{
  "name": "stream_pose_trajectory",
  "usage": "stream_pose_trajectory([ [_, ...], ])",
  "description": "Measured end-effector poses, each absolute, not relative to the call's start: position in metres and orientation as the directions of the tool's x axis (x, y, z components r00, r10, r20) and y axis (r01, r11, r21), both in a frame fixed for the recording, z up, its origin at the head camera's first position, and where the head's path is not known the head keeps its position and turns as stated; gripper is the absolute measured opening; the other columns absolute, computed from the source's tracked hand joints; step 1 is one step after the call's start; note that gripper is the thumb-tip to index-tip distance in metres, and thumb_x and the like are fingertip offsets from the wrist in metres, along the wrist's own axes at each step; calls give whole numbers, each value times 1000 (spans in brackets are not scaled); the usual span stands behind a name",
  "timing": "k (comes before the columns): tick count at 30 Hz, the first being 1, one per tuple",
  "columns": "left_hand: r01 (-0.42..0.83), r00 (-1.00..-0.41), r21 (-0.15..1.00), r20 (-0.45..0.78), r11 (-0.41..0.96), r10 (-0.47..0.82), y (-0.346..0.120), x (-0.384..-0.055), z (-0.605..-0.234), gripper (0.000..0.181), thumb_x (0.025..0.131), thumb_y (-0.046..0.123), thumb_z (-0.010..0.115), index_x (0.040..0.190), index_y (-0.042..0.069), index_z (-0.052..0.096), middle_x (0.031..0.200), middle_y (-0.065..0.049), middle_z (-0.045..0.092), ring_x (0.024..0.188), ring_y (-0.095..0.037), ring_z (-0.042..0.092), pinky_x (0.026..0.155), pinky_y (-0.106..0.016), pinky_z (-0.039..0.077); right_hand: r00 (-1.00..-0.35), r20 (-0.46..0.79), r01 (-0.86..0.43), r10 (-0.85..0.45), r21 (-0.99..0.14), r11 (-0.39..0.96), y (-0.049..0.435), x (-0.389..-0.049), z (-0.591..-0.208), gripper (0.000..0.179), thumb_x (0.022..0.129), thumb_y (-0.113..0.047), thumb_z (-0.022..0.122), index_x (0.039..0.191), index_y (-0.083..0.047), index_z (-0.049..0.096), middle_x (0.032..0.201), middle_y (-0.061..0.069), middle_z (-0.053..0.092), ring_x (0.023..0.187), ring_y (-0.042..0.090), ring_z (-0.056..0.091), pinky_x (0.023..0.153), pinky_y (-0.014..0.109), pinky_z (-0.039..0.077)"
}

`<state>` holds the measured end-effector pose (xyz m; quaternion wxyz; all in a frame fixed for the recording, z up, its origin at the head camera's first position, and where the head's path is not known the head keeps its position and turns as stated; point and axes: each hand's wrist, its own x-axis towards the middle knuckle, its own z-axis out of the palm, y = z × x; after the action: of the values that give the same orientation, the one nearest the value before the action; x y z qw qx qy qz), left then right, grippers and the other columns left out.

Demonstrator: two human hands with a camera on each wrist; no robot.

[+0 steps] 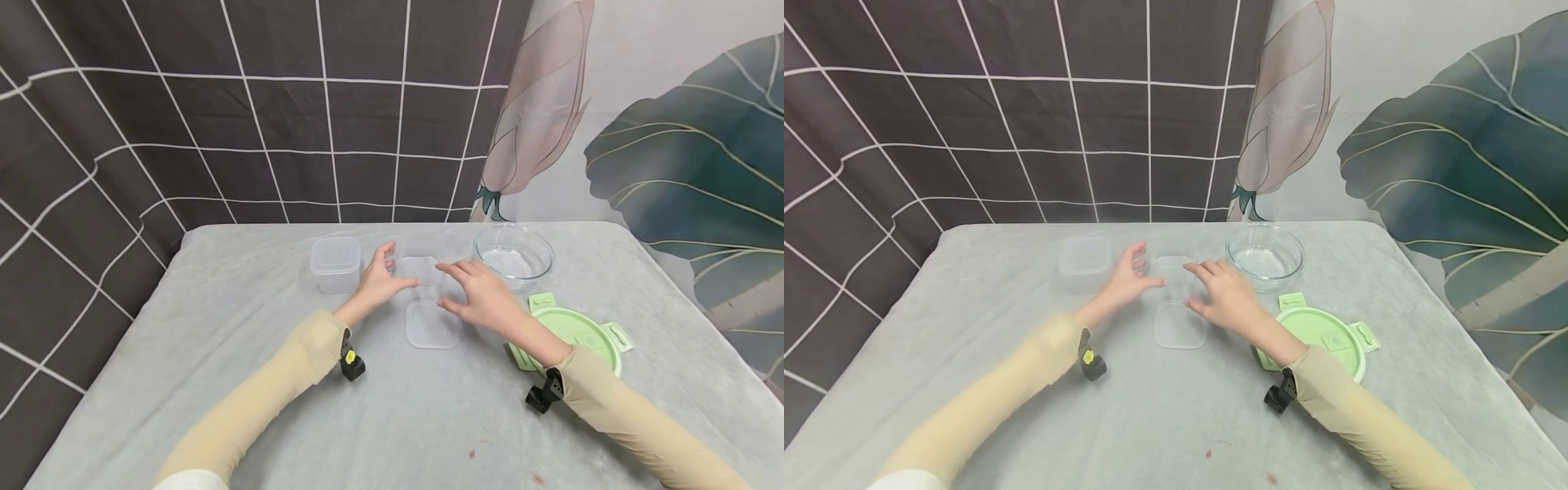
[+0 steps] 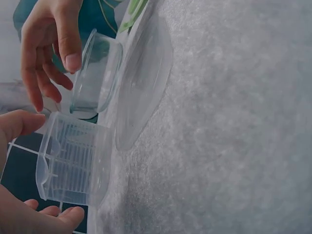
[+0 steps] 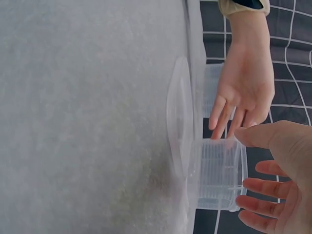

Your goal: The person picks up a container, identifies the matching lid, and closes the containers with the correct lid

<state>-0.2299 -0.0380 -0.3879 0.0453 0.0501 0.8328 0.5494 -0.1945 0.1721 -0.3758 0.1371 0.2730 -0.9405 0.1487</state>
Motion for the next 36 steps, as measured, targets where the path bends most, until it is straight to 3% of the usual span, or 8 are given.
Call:
stream_pose_trajectory([
  [15,-27,-985,924,-88,382,146,-36,-251,-401,95,73,18,81,150,9,25,154,-11,34,140,-29,38,114,-42,36,-820,269,-562,-504,-219,797,169,-194,-383,56,78,-32,77,127,-14,60,117,10,64,110,30,59,86,50,53],
  [36,1,-976,923,-83,384,202,-29,-271,-414,102,71,20,84,150,7,21,154,-15,31,142,-29,33,117,-40,31,-783,152,-620,-603,-256,741,169,-201,-389,54,77,-33,79,124,-10,63,119,11,66,111,28,61,94,46,52],
])
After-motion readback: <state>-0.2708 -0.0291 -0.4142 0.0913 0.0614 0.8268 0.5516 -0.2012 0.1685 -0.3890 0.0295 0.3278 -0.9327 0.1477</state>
